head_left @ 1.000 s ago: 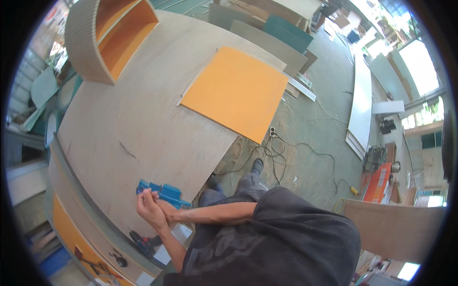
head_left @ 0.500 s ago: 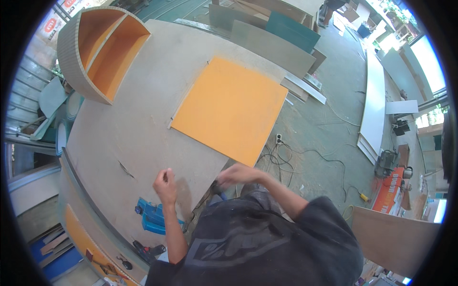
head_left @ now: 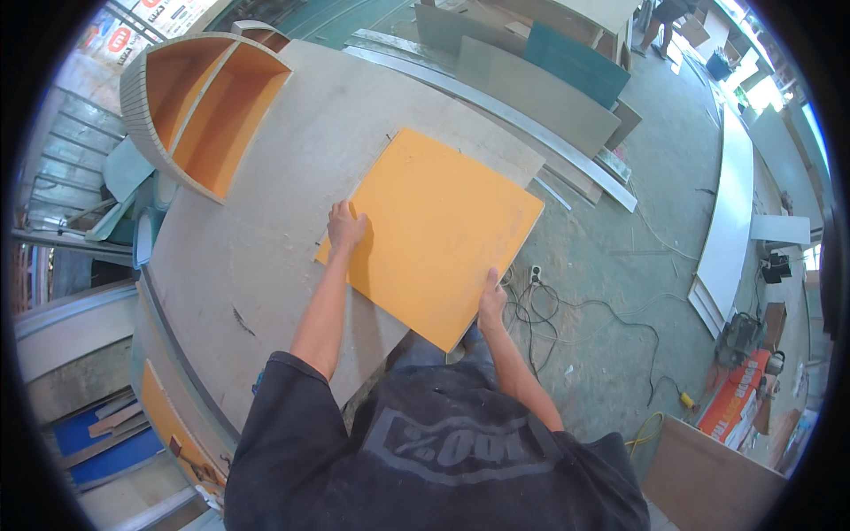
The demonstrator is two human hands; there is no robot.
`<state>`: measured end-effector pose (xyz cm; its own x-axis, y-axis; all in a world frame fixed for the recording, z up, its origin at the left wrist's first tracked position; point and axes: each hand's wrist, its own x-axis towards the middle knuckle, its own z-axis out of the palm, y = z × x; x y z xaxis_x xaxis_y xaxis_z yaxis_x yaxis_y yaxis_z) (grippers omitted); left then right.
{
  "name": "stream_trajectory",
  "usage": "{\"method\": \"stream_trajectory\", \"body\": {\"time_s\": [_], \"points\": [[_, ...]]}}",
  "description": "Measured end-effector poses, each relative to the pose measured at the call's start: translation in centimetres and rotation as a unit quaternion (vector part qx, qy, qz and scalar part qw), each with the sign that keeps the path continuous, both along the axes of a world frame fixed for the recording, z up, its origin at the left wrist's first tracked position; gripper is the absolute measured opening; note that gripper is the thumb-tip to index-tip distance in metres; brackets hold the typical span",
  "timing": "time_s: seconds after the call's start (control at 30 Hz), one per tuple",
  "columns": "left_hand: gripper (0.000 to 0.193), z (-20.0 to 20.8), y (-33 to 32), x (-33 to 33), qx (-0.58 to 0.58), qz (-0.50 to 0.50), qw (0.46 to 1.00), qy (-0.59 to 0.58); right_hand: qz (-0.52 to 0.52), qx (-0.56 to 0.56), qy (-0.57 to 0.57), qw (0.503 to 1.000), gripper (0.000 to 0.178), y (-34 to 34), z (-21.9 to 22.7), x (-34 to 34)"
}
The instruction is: The person sands the edges of a yellow wooden board using a hand-held power sander and then drills a screw into it.
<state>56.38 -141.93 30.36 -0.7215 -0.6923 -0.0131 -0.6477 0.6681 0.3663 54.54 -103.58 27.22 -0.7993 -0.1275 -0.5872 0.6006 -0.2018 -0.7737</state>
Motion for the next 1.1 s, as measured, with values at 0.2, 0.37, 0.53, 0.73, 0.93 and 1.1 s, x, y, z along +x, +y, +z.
{"method": "stream_trajectory", "body": {"time_s": [0.2,0.37,0.53,0.73,0.93,1.1], "points": [[0.057,-1.0,1.3,-1.8,0.003,-0.005,1.0,-0.026,-0.053,0.104,0.01,0.993,0.066,1.3,0.7,2.6],[0.049,0.1,1.6,-3.4,0.042,0.088,0.995,0.006,-0.146,0.071,0.035,0.986,0.069,-0.5,1.7,2.6],[0.057,6.2,9.1,-1.1,0.02,0.092,0.991,0.093,-0.086,0.266,0.212,0.937,0.063,8.4,2.8,3.4],[0.047,16.1,24.2,0.2,0.175,-0.226,0.896,0.34,-0.089,0.657,0.391,0.638,0.056,32.3,9.9,8.2],[0.054,4.3,37.7,-1.1,0.463,-0.287,0.83,0.12,-0.291,0.52,0.376,0.71,0.044,35.2,34.6,12.8],[0.087,4.5,39.7,1.3,0.52,-0.279,0.807,0.015,-0.056,0.796,0.398,0.453,0.065,27.8,42.4,8.1]]}}
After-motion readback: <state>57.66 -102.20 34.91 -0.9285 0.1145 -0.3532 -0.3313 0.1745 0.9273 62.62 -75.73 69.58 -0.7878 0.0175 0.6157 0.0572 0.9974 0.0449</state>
